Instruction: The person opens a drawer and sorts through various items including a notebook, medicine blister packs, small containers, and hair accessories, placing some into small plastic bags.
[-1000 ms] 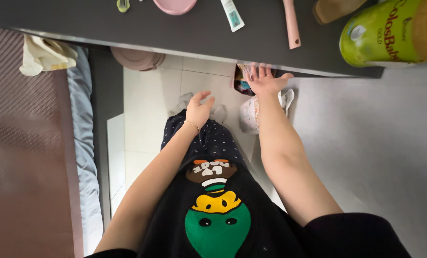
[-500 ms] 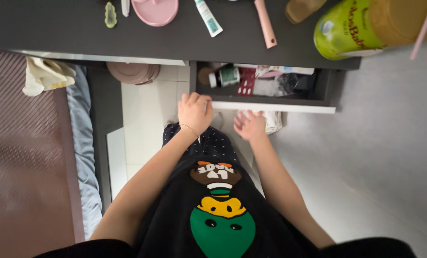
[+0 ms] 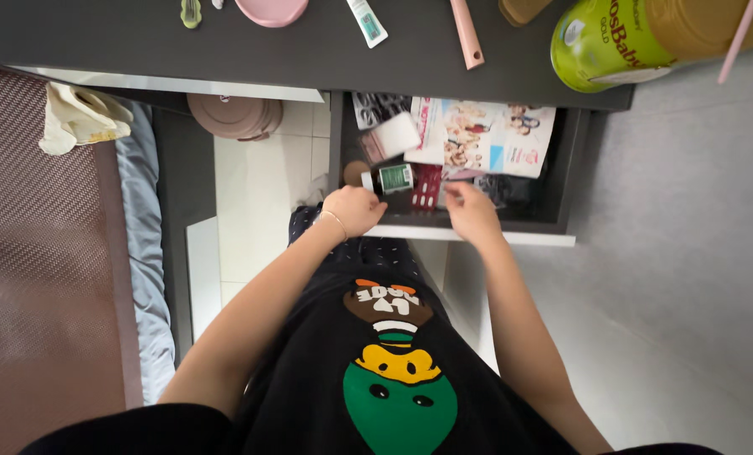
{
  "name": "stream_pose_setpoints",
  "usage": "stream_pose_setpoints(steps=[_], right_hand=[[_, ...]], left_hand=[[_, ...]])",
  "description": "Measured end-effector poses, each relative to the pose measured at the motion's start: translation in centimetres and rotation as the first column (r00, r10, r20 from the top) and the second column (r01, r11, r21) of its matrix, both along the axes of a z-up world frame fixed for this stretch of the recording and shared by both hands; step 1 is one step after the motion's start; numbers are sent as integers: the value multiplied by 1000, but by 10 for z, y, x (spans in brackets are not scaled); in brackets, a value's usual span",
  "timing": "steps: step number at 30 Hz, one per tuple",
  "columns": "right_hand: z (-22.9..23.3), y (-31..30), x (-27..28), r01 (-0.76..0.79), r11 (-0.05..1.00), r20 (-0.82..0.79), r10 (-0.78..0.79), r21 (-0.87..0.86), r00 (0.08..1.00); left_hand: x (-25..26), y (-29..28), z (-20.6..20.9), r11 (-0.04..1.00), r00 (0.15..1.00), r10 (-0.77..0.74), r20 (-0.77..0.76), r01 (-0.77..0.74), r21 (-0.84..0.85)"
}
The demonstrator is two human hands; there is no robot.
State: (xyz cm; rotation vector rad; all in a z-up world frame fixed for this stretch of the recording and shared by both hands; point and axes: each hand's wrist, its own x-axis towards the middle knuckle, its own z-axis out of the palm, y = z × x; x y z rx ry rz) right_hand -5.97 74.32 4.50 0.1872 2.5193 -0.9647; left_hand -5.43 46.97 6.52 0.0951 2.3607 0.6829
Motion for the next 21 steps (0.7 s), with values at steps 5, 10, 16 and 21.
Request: stream_pose_setpoints(steps=[5, 10, 16, 21], right_hand=[[-39, 6, 21, -66, 995, 100, 74, -78, 992], [-64, -2, 22, 681, 646, 577, -426, -345, 697], [-84, 2, 21, 977, -77, 860, -492, -200, 137], [-62, -5, 34, 939, -121, 755, -631, -323, 178]], left_hand=[[6, -3, -1, 1000, 977, -5, 215, 2, 13], [19, -3, -21, 994, 955, -65, 290, 38, 99], [28, 7, -28, 988, 868, -137, 477, 84, 130], [36, 11, -32, 987, 836, -151, 528, 102, 121]])
